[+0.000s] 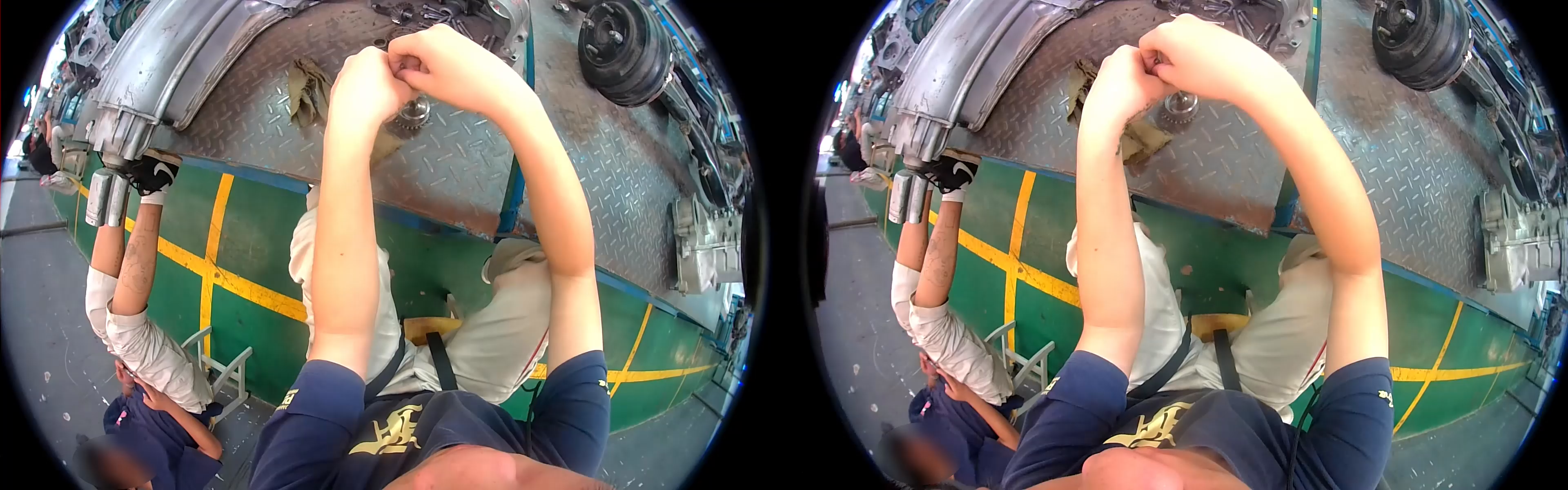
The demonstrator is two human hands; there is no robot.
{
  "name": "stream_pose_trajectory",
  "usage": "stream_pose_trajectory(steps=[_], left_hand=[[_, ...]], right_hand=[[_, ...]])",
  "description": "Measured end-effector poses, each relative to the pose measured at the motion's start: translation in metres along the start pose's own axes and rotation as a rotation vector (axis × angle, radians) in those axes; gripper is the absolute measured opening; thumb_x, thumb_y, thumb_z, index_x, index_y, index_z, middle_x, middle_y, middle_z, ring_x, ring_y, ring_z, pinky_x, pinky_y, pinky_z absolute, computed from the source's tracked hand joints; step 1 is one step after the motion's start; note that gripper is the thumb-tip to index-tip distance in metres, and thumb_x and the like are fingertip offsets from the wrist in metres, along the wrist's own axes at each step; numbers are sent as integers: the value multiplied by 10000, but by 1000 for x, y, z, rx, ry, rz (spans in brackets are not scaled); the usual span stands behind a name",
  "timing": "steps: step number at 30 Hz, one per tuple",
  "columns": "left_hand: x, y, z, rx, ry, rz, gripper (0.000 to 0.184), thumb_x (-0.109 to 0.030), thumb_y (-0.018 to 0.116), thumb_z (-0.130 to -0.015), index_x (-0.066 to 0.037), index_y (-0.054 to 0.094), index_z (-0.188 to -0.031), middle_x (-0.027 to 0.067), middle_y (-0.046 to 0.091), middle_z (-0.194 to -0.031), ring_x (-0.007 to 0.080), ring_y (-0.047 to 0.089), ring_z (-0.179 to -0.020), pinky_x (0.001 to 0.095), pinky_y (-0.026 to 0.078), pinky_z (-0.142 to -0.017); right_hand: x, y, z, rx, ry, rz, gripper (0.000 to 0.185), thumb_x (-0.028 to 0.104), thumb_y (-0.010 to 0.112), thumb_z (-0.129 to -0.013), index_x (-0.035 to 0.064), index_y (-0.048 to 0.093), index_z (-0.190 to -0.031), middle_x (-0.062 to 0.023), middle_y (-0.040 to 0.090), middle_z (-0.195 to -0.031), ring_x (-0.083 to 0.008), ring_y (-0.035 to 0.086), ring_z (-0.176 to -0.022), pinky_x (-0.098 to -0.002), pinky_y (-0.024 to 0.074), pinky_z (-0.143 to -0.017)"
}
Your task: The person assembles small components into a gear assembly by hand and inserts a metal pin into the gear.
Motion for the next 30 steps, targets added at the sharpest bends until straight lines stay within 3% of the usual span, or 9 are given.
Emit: stream_pose_trajectory(steps=[5, 10, 13, 18, 21, 24, 27, 30], left_hand=[[-6, 5, 3, -39, -10, 29, 205, -168, 779, -684, -46, 780, -849, 205, 736, -860, 357, 734, -863, 415, 583, -810], [-6, 12, 4, -57, -55, 50, 114, -119, 783, -694, -76, 791, -799, 184, 745, -861, 340, 738, -867, 398, 579, -822], [-3, 19, 0, -77, 55, 24, 183, -136, 790, -696, -27, 778, -842, 181, 739, -800, 301, 740, -780, 377, 577, -797], [-2, 27, -2, -25, 118, 35, 150, -43, 748, -718, -30, 789, -862, 202, 743, -842, 306, 743, -801, 375, 578, -799], [-5, 27, -1, -2, 130, 35, 156, -24, 742, -722, -29, 790, -870, 200, 746, -849, 301, 743, -809, 374, 579, -793], [-6, 27, -2, 20, 160, 5, 171, -24, 760, -711, -13, 780, -880, 189, 750, -851, 294, 742, -811, 374, 579, -787], [-6, 21, -1, 54, 199, -18, 195, -24, 780, -697, 4, 769, -889, 180, 752, -853, 289, 740, -811, 375, 578, -785], [-6, 15, 3, 56, 200, -20, 213, -28, 794, -684, 10, 763, -891, 175, 753, -855, 288, 739, -811, 375, 577, -784]], right_hand=[[-16, -5, 2, 33, 65, -77, 85, 59, 660, -842, -4, 652, -899, -151, 681, -740, -279, 670, -686, -346, 526, -663], [-33, -4, 7, 47, 158, 42, 103, 87, 697, -834, -7, 661, -856, -163, 688, -723, -298, 682, -682, -367, 527, -658], [-45, -2, 12, 62, 198, 121, 130, 112, 725, -830, -7, 671, -823, -172, 690, -719, -312, 686, -687, -391, 529, -664], [-51, -3, 19, 169, 358, 169, 157, 138, 733, -840, -1, 677, -794, -183, 686, -717, -325, 686, -691, -398, 530, -668], [-42, -9, 19, 217, 401, 191, 183, 157, 745, -842, -1, 673, -786, -192, 690, -744, -358, 690, -740, -422, 536, -691], [-36, -3, 26, 68, 305, 397, 195, 169, 760, -828, -2, 674, -786, -197, 699, -781, -385, 690, -798, -449, 542, -723], [-22, -6, 28, 36, 278, 389, 203, 174, 767, -819, -3, 671, -794, -198, 699, -814, -399, 681, -858, -465, 544, -757], [2, -14, 22, 157, 335, 425, 190, 138, 743, -826, 10, 690, -956, -206, 716, -990, -379, 699, -975, -454, 569, -831]])
Point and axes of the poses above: each hand's wrist, its own z-axis away from the middle knuckle, its own y-axis out of the palm, x = y × z, the point moved 3 cm from there along -z, towards the middle knuckle
